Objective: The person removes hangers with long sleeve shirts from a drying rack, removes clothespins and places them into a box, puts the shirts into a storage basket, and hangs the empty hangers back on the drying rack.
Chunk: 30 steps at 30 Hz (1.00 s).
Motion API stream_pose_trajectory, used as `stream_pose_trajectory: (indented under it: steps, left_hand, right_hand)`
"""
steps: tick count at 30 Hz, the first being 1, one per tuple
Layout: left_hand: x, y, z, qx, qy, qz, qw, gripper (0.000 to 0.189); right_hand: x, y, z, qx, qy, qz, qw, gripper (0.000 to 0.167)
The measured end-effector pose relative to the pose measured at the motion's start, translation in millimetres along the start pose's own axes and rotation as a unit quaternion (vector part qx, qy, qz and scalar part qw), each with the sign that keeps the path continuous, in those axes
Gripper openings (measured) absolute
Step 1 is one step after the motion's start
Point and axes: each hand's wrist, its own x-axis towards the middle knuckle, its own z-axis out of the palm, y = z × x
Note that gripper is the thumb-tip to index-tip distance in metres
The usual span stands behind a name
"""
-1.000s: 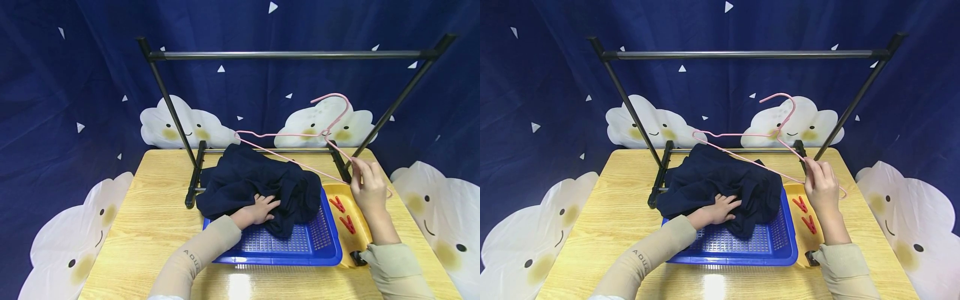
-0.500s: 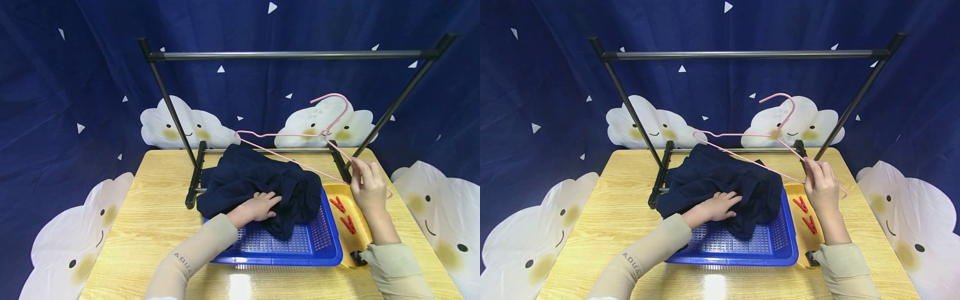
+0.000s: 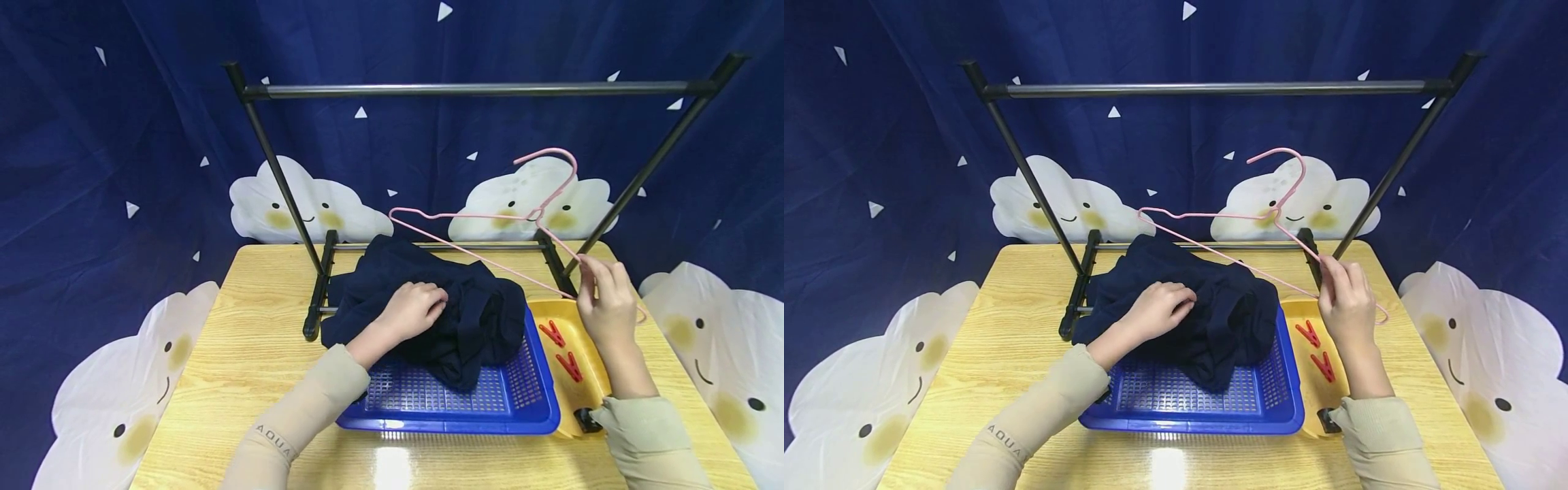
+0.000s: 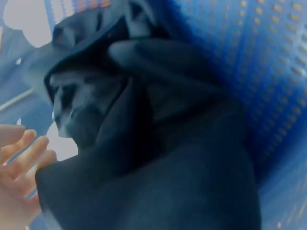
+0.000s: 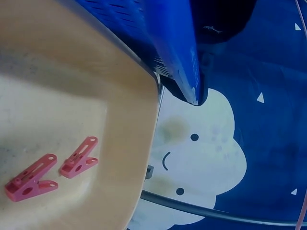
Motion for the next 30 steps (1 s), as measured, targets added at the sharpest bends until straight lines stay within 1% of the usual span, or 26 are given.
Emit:
stream_pose_trajectory:
  steps: [2,4,8,10,11,13,16,18,20,22,25,28,30]
  left_hand:
    - [-0.2,-8.3,-7.5,-0.002,0.043,-0.014,0.9990,0.011]
    - [-1.0,-18.3,-15.1,0.000,0.072,-0.036,0.9967,0.011]
    - [-4.3,-42.7,-28.2,0.012,0.107,-0.093,0.9899,0.011]
    - [-6.7,-56.5,-33.0,0.022,0.128,-0.126,0.9835,0.010]
    - [-8.1,-63.7,-35.0,0.027,0.142,-0.145,0.9789,0.010]
    - [-11.2,-79.0,-37.9,0.037,0.174,-0.181,0.9673,0.010]
    - [-17.3,-103.1,-40.4,0.065,0.221,-0.225,0.9466,0.013]
    - [-22.0,-118.5,-41.2,0.088,0.242,-0.249,0.9335,0.015]
    - [-26.0,-132.0,-42.0,0.114,0.257,-0.268,0.9215,0.015]
    - [-29.1,-143.8,-43.1,0.133,0.260,-0.289,0.9118,0.017]
    - [-31.3,-157.7,-45.7,0.150,0.246,-0.328,0.8994,0.023]
    - [-31.8,-168.1,-48.4,0.154,0.217,-0.378,0.8866,0.029]
    - [-31.4,-172.8,-50.0,0.147,0.192,-0.409,0.8797,0.034]
  right_hand:
    - [1.1,-0.1,-0.1,-0.001,0.002,-0.001,1.0000,0.021]
    - [2.4,-0.1,-0.4,-0.002,0.004,-0.002,1.0000,0.021]
    - [5.2,-0.1,-1.8,-0.003,0.003,-0.002,1.0000,0.022]
    - [6.7,0.0,-2.7,-0.002,0.001,0.001,1.0000,0.022]
    - [7.5,0.1,-3.1,-0.002,0.000,0.002,1.0000,0.022]
    - [9.3,0.1,-3.8,-0.003,0.000,0.004,1.0000,0.021]
    - [12.2,-0.2,-4.4,-0.005,0.001,0.005,1.0000,0.021]
    - [14.5,-0.9,-4.8,-0.006,0.003,0.005,1.0000,0.021]
    - [16.9,-1.9,-5.2,-0.009,0.003,0.006,0.9999,0.022]
    - [19.0,-1.6,-5.7,-0.011,0.001,0.007,0.9999,0.022]
    - [21.3,0.2,-5.7,-0.013,-0.003,0.009,0.9999,0.022]
    - [24.0,2.4,-4.5,-0.010,-0.008,0.008,0.9999,0.021]
    - [26.8,3.1,-3.7,-0.012,-0.012,0.006,0.9998,0.021]
